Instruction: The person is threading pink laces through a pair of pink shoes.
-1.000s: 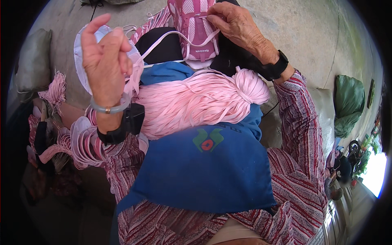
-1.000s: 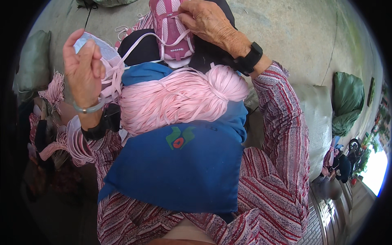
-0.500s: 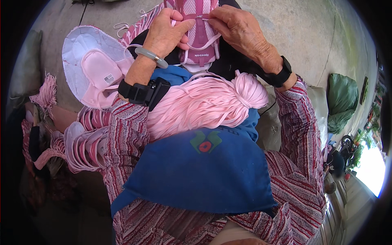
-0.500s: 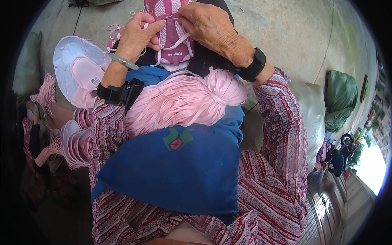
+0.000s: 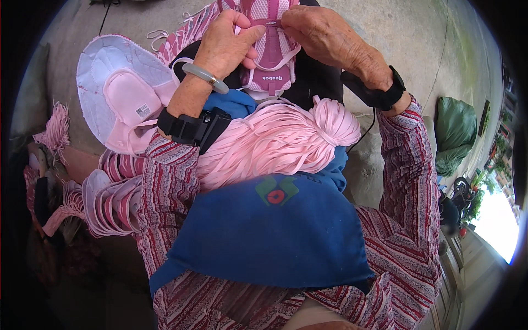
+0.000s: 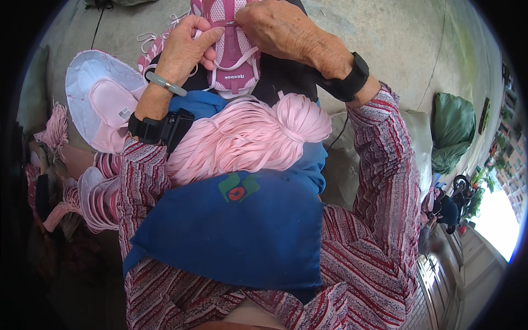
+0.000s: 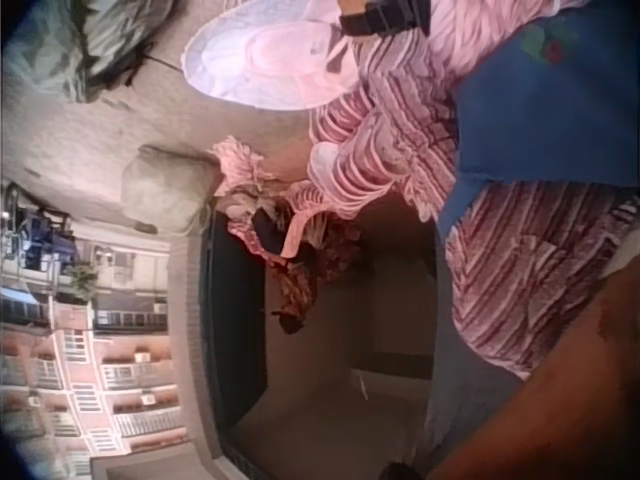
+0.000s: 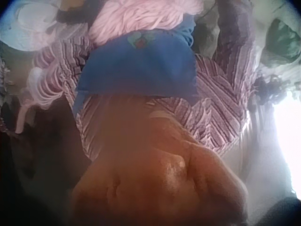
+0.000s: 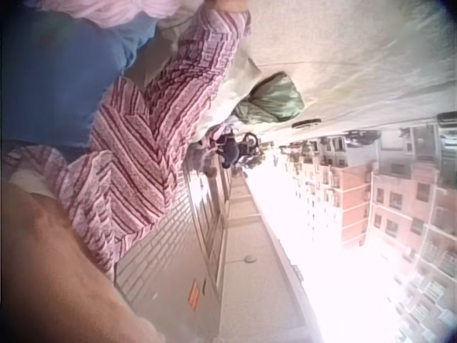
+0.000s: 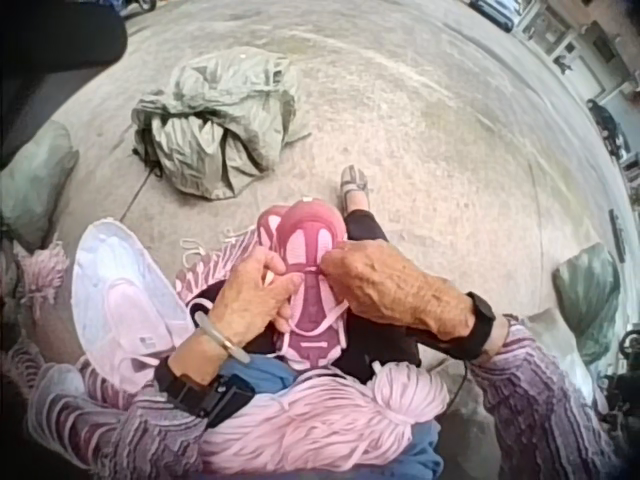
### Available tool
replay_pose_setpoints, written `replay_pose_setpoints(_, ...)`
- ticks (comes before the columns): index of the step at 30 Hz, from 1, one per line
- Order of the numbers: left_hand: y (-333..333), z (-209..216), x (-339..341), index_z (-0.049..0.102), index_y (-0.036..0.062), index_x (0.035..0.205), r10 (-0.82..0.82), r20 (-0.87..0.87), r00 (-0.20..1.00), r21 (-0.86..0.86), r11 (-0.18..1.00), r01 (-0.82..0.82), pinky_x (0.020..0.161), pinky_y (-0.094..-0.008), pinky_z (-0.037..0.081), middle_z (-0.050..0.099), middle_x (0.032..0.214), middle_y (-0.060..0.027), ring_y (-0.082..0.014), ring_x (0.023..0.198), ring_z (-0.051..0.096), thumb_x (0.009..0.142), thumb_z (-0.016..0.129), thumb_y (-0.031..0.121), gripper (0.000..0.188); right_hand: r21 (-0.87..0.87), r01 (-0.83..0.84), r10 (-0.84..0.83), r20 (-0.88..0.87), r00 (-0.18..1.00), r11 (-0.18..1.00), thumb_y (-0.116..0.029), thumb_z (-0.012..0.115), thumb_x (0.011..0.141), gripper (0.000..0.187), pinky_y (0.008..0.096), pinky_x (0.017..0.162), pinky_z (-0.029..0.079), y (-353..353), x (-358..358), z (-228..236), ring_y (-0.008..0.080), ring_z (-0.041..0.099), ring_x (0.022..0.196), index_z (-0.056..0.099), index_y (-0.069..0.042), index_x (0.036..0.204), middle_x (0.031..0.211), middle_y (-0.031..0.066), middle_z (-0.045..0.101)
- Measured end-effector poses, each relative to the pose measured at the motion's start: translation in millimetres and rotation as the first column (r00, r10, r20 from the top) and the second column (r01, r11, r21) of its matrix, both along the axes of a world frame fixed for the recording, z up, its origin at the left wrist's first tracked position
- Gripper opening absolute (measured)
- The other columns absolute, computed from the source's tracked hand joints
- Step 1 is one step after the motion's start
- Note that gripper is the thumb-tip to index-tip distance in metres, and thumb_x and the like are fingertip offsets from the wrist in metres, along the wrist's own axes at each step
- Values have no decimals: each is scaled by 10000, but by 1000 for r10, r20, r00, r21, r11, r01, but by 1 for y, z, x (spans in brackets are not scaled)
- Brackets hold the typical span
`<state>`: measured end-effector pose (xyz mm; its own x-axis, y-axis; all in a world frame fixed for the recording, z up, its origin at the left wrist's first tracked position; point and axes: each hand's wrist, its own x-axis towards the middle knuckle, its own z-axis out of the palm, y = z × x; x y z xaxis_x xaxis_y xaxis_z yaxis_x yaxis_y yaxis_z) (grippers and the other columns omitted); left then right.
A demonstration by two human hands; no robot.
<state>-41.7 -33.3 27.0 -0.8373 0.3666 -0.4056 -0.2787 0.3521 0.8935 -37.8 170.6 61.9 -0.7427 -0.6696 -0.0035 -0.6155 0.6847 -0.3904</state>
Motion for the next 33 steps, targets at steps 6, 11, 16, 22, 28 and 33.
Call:
replay_pose_setpoints(6,-2,0,5,488,13,1005,2,-22,1000,65,998,-1,469,-210,504,620,657,-90,-122,510,618,835,642,205,300,-191,-36,15,-110,994,981,-72,521,832,78,360,628,475,-1,2,2,318,580,692,554,-2,817,737,174,554)
replay_pose_setpoints(11,0,-2,4,485,-2,1021,16,14,1000,94,995,-18,446,-203,492,609,657,-85,-117,497,604,814,664,186,332,-144,26,-12,102,995,989,-46,546,767,80,379,619,430,2,0,7,332,537,657,511,6,718,660,173,495)
replay_pose_setpoints(16,0,-4,3,481,-10,1021,38,74,997,152,987,-49,434,-199,487,602,670,-80,-117,504,599,811,666,168,332,-104,-54,61,68,996,993,-49,535,783,95,383,615,429,2,0,7,336,540,659,499,9,717,673,178,504)
replay_pose_setpoints(22,-2,-5,4,478,-11,1008,20,72,997,123,992,-29,433,-200,493,602,686,-88,-121,525,602,807,671,159,327,62,-15,11,62,998,998,-120,516,895,135,300,659,526,1,3,-2,276,637,790,597,-12,905,847,156,619)
replay_pose_setpoints(28,-3,1,0,475,-5,1000,6,111,994,166,986,-24,436,-172,492,584,759,-59,-88,583,588,800,682,125,316,-239,-46,101,224,969,970,-59,536,795,115,389,611,424,5,-16,-5,341,539,665,490,15,720,681,188,504)
replay_pose_setpoints(33,-5,-3,-5,473,-9,1018,-39,145,989,279,960,-2,457,-172,507,582,769,-56,-88,612,594,806,677,129,324,-264,73,-9,237,971,962,-69,530,806,123,392,613,424,5,-2,1,346,539,669,500,27,736,697,198,512)
